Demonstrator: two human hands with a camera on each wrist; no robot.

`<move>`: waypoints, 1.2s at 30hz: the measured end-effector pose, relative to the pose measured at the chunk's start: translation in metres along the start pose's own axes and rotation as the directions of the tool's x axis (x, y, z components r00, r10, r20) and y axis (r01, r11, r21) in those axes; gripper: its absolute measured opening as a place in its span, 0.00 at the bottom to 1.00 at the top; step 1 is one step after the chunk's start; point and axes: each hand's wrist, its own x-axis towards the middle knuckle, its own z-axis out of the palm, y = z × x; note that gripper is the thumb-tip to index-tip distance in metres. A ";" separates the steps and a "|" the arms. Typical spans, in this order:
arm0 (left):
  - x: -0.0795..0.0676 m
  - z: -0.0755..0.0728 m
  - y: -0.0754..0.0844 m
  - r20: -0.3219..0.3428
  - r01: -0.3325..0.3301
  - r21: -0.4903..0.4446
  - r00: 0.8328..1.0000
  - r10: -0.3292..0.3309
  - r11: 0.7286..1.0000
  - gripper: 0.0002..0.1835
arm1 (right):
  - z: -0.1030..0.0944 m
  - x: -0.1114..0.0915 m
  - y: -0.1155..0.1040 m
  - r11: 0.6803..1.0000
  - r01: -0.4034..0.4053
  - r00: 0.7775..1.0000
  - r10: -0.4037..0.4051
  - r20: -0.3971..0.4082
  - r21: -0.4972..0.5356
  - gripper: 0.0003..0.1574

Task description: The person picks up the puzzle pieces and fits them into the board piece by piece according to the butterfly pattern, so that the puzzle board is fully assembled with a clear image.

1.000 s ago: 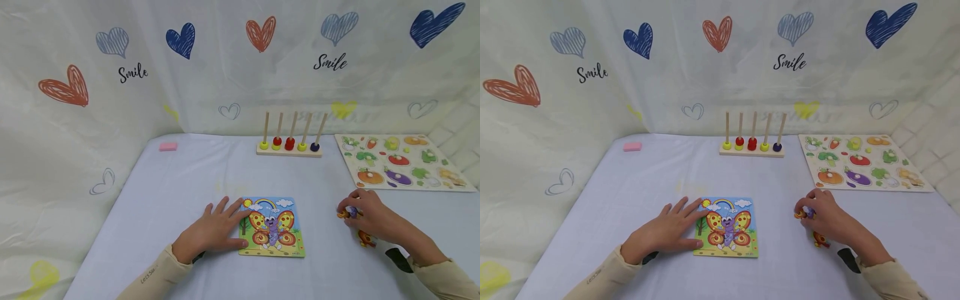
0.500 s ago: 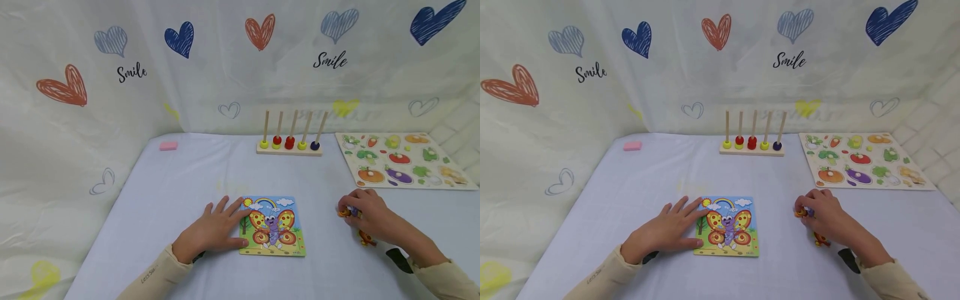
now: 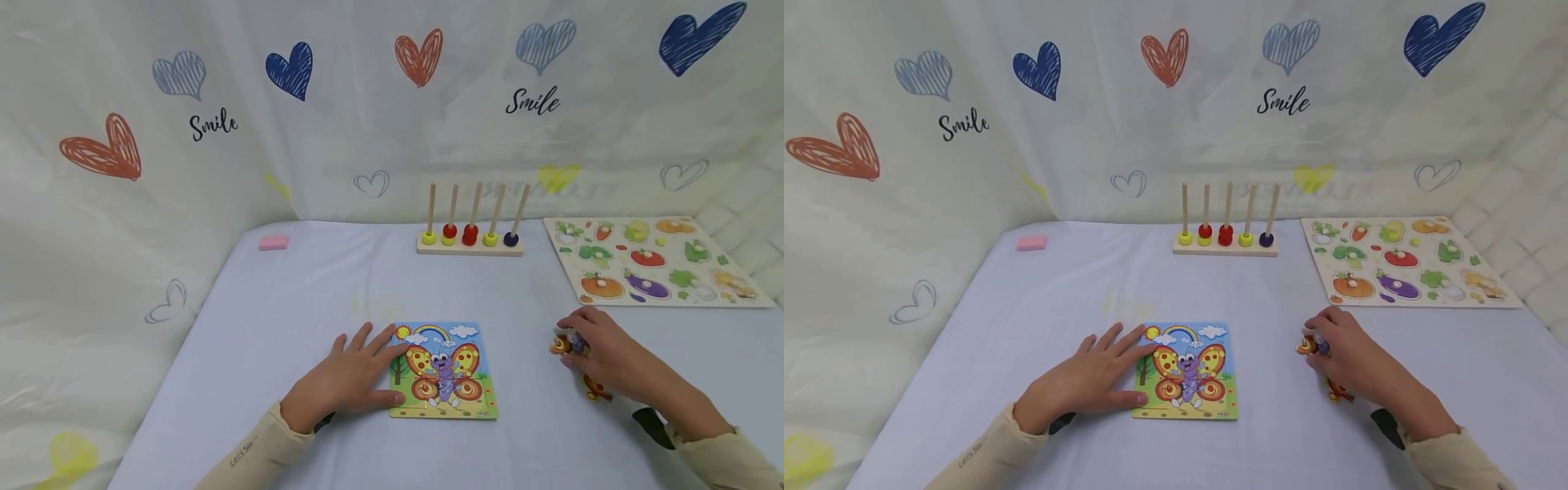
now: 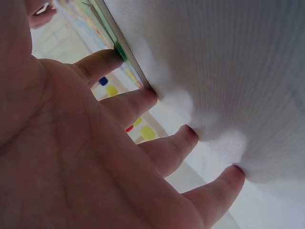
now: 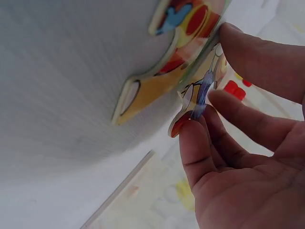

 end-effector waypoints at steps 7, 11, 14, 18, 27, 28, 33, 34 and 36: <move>-0.001 0.001 0.000 -0.002 -0.003 -0.005 1.000 0.003 1.000 0.45 | -0.001 -0.003 0.000 0.999 -0.027 1.000 0.027 -0.016 -0.035 0.21; -0.001 0.000 0.000 -0.002 0.000 -0.001 1.000 0.000 1.000 0.45 | -0.003 -0.004 -0.001 0.999 -0.025 1.000 0.024 -0.018 -0.043 0.21; 0.000 0.000 0.000 -0.002 0.000 -0.001 1.000 0.000 1.000 0.45 | -0.005 -0.005 -0.003 0.999 0.007 0.999 -0.008 -0.042 -0.033 0.18; 0.000 0.000 0.000 -0.002 -0.002 0.001 1.000 0.002 1.000 0.45 | -0.007 -0.006 -0.006 0.998 0.066 0.994 -0.065 -0.085 0.008 0.20; 0.001 0.000 0.000 -0.013 -0.010 0.019 1.000 0.010 1.000 0.45 | -0.005 -0.002 -0.031 0.976 0.155 0.981 -0.134 -0.139 0.154 0.20; 0.001 0.000 0.000 -0.014 -0.009 0.022 1.000 0.009 1.000 0.45 | -0.005 -0.001 -0.036 0.974 0.153 0.983 -0.132 -0.130 0.169 0.20; 0.000 -0.002 0.001 -0.011 -0.003 0.025 1.000 0.003 1.000 0.45 | 0.001 0.007 -0.059 0.960 0.135 0.990 -0.125 -0.059 0.244 0.15; -0.001 -0.002 0.001 -0.009 -0.002 0.023 1.000 0.002 1.000 0.44 | 0.002 0.009 -0.064 0.954 0.136 0.991 -0.130 -0.040 0.267 0.14; -0.001 -0.003 0.002 -0.005 0.001 0.024 1.000 0.000 1.000 0.44 | 0.005 0.012 -0.072 0.943 0.128 0.991 -0.136 0.006 0.306 0.13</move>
